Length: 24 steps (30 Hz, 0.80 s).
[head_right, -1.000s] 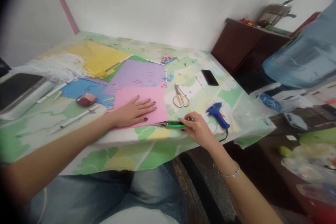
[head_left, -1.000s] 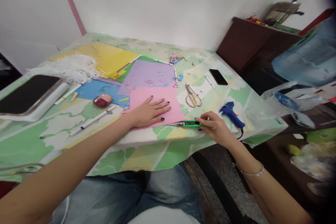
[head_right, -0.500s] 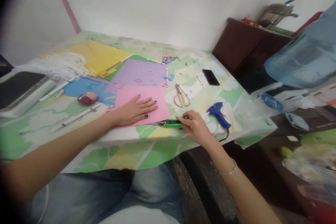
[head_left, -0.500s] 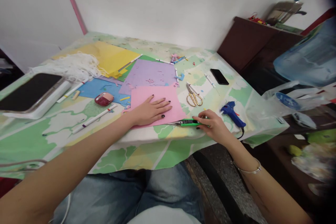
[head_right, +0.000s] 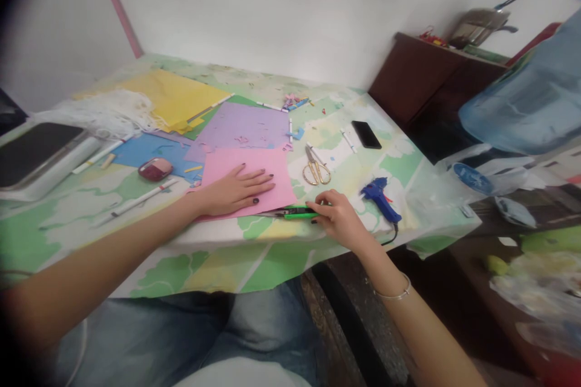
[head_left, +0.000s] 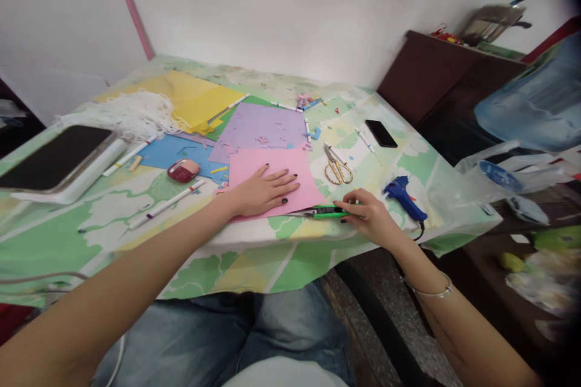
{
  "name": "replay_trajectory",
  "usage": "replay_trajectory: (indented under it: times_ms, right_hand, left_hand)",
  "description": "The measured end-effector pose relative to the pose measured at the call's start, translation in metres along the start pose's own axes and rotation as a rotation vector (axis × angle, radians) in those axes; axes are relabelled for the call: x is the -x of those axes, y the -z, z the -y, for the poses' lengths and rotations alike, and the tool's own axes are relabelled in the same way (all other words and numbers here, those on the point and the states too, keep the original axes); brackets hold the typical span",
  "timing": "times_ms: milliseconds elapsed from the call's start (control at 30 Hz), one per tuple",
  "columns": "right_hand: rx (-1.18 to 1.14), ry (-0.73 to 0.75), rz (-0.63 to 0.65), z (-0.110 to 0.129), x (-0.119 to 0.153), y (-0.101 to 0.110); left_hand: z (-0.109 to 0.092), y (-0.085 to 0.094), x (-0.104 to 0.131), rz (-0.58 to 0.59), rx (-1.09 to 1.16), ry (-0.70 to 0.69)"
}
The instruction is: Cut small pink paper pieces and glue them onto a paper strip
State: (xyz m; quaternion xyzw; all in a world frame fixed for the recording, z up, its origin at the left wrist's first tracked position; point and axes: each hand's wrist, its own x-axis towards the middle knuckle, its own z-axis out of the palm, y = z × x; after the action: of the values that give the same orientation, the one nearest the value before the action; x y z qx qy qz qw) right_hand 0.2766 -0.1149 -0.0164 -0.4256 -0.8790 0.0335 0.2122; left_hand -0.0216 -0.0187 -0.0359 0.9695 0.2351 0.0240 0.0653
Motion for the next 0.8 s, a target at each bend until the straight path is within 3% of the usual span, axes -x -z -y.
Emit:
replay_trajectory:
  times_ms: [800]
  right_hand:
    - [-0.01, 0.017, 0.008, 0.015, -0.007, 0.001]
  left_hand:
    - [0.0, 0.0, 0.0, -0.003, -0.003, -0.001]
